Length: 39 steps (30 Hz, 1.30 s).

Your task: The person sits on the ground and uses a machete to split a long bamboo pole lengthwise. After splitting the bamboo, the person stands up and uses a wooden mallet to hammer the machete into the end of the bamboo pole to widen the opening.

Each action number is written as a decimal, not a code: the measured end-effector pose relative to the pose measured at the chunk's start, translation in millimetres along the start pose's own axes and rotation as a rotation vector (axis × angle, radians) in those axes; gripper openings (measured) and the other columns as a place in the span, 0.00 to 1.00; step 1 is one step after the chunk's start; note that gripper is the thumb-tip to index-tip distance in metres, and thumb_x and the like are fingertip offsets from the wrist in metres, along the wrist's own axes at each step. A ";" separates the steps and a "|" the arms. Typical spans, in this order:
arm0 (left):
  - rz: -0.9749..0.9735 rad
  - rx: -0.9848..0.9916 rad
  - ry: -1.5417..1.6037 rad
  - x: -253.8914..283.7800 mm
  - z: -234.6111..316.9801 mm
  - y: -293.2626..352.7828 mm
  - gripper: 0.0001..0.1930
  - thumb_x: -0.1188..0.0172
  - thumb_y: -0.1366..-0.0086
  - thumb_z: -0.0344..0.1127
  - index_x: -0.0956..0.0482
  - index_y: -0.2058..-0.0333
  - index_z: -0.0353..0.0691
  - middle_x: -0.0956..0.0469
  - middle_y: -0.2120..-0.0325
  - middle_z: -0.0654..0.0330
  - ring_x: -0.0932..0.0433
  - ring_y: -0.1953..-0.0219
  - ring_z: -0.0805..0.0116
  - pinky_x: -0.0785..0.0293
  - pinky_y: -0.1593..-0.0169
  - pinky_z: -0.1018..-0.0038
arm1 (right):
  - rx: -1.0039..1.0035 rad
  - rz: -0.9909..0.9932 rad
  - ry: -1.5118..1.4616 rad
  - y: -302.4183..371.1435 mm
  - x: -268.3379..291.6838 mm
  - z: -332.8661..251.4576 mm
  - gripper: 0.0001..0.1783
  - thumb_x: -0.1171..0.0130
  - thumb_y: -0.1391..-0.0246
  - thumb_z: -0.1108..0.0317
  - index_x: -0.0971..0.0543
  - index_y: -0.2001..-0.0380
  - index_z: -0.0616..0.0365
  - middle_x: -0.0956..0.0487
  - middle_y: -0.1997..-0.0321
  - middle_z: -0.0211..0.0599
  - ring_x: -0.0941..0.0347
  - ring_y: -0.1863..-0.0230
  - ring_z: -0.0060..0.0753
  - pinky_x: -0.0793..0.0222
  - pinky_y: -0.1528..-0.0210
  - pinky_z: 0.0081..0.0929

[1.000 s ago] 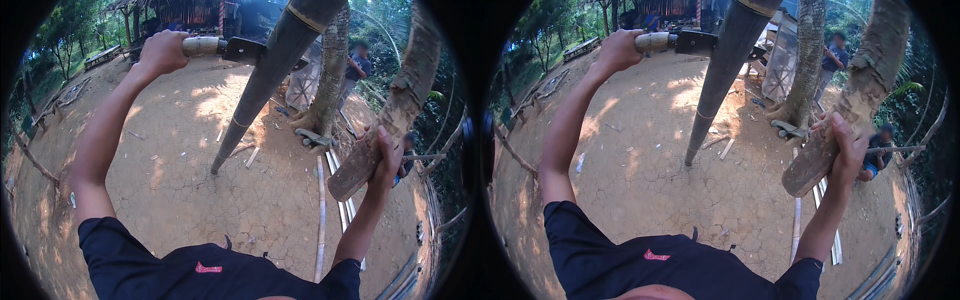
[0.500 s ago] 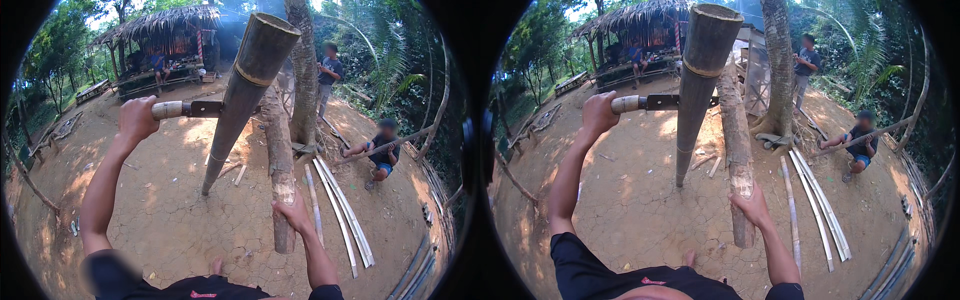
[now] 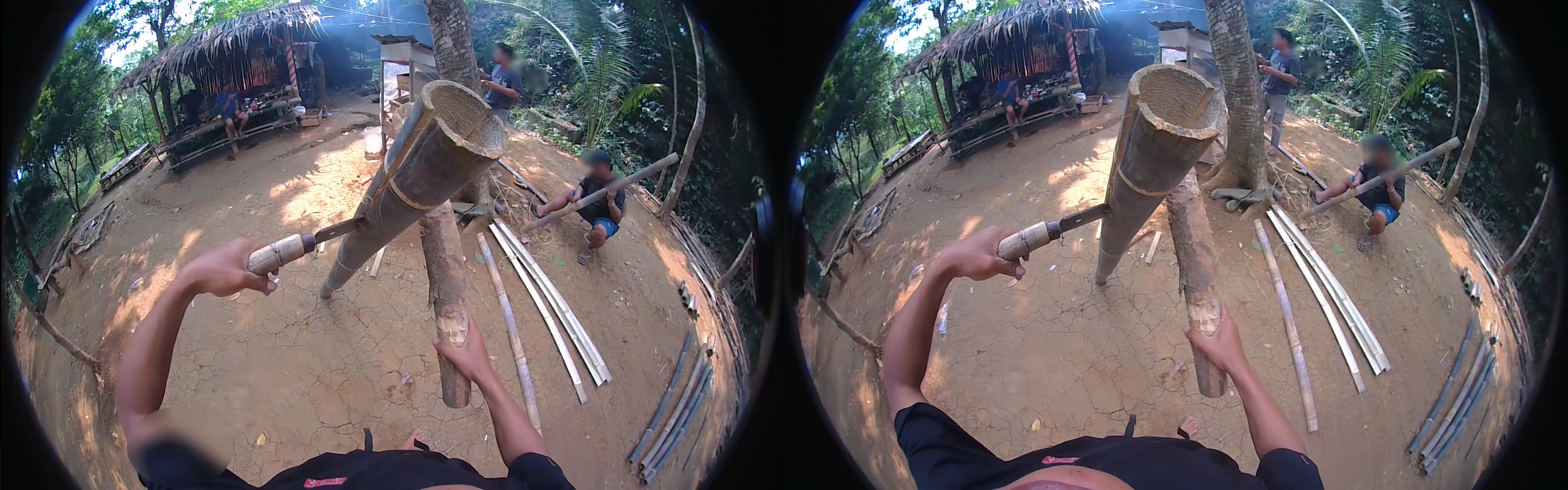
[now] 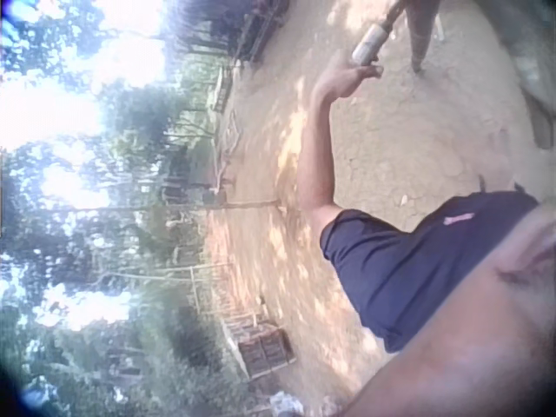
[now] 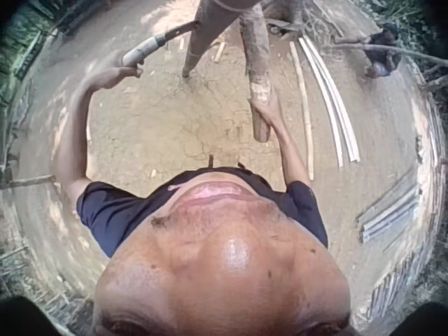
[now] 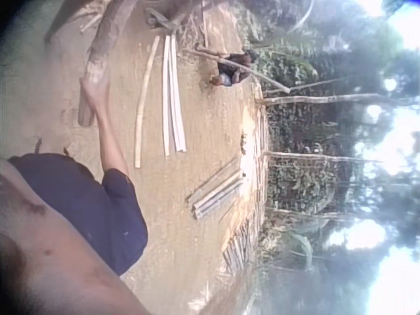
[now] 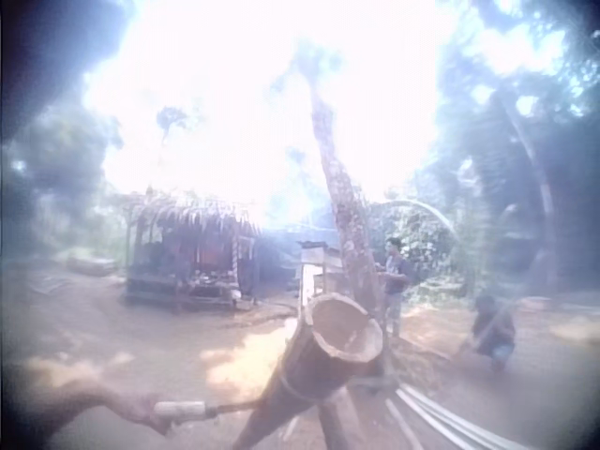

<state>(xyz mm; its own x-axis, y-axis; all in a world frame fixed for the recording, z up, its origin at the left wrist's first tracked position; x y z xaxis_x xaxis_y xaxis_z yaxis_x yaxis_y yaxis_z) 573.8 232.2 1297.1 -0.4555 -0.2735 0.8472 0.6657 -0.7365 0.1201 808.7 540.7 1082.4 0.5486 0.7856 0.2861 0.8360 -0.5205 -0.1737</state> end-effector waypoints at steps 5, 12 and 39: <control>-0.152 -0.031 0.214 -74.0 8.8 38.5 0.18 0.26 0.46 0.41 0.24 0.67 0.36 0.24 0.76 0.61 0.26 0.71 0.67 0.31 0.63 0.68 | -0.090 0.027 0.003 71.5 -0.1 18.9 0.45 0.26 0.56 0.59 0.35 0.39 0.68 0.20 0.48 0.50 0.22 0.48 0.39 0.29 0.43 0.36; -0.068 0.068 0.168 -168.0 -14.3 111.5 0.18 0.26 0.49 0.40 0.27 0.71 0.38 0.28 0.77 0.65 0.31 0.73 0.72 0.34 0.67 0.69 | -0.129 0.032 0.026 160.8 -4.1 30.0 0.48 0.27 0.56 0.57 0.37 0.37 0.70 0.21 0.46 0.53 0.23 0.45 0.43 0.30 0.41 0.36; 0.387 0.446 0.456 -351.8 26.7 172.3 0.18 0.26 0.45 0.42 0.26 0.71 0.38 0.28 0.75 0.66 0.32 0.71 0.76 0.34 0.65 0.72 | -0.031 -0.427 -0.059 135.9 69.0 78.3 0.41 0.29 0.55 0.60 0.35 0.40 0.65 0.20 0.49 0.55 0.21 0.49 0.45 0.28 0.45 0.38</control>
<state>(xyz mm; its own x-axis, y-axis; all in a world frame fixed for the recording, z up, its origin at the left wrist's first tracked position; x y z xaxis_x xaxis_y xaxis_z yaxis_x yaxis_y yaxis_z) 864.5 218.1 1033.5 -0.2755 -0.7634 0.5843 0.9607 -0.2410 0.1380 961.1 550.4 1004.8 0.1545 0.9501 0.2712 0.9878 -0.1541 -0.0228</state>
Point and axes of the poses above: each hand's wrist, its own y-axis away from the middle knuckle, its own x-axis out of the back of the hand, z = x × y, the point moved 10 cm from there along -y, towards the middle knuckle
